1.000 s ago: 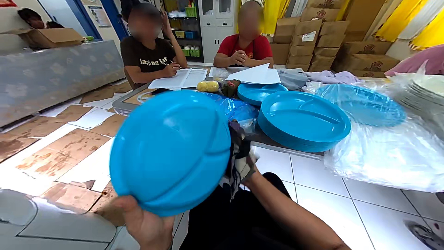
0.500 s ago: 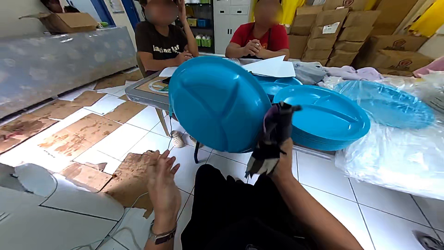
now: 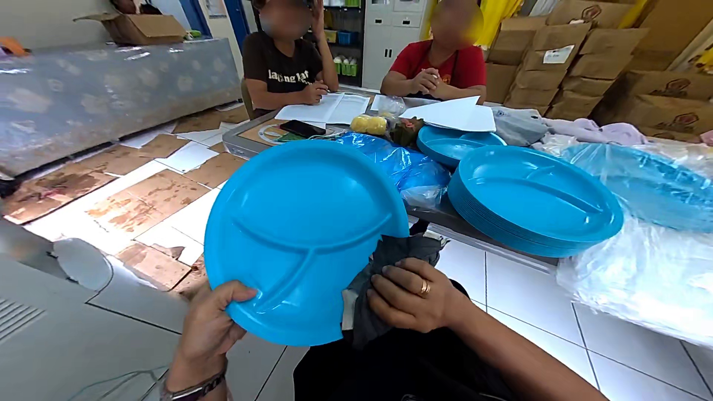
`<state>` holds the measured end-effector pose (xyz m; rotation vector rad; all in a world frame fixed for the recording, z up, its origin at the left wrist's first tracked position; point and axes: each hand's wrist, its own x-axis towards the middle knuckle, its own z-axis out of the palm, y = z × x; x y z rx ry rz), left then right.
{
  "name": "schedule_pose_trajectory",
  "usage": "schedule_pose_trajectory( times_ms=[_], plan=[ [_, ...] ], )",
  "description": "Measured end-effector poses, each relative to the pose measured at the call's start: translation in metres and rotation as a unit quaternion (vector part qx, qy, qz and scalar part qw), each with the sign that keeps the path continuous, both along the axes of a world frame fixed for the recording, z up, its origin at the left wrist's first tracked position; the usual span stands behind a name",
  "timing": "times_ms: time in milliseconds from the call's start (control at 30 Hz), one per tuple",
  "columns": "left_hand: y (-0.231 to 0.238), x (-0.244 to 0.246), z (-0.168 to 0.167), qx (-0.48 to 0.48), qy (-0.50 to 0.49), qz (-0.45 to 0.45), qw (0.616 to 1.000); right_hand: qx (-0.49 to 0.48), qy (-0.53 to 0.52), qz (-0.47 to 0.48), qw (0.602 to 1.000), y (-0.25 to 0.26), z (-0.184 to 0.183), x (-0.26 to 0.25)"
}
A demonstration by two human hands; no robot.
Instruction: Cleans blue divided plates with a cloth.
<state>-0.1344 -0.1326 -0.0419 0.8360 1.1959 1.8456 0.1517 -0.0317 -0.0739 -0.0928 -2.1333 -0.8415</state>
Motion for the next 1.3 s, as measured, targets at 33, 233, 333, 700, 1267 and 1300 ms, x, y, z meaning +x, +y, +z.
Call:
schedule_pose_trajectory(
  times_ms=[33, 233, 333, 700, 1267, 1300],
  plan=[
    [-0.002, -0.011, -0.001, -0.009, 0.028, -0.022, 0.999, -0.001, -0.004, -0.009, 1.000, 0.006, -0.001, 0.006],
    [-0.001, -0.038, -0.005, -0.082, 0.128, -0.162, 0.975, 0.029, -0.011, -0.059, 0.998, 0.027, -0.009, 0.031],
    [0.010, -0.028, -0.003, -0.120, 0.141, -0.087, 0.979, -0.083, 0.041, -0.107, 0.990, 0.035, -0.016, 0.045],
    [0.031, 0.042, -0.001, -0.036, 0.170, -0.159, 0.972, -0.471, 0.224, 0.023, 0.853, -0.004, 0.021, -0.037],
    [0.106, -0.030, 0.076, 0.152, 0.489, 0.033, 0.858, -0.634, 0.311, -0.195, 0.681, 0.039, -0.121, 0.069],
    [0.120, -0.025, 0.095, 0.180, 0.493, 0.042, 0.850, -0.707, 0.303, -0.195, 0.608, 0.041, -0.129, 0.072]
  ],
)
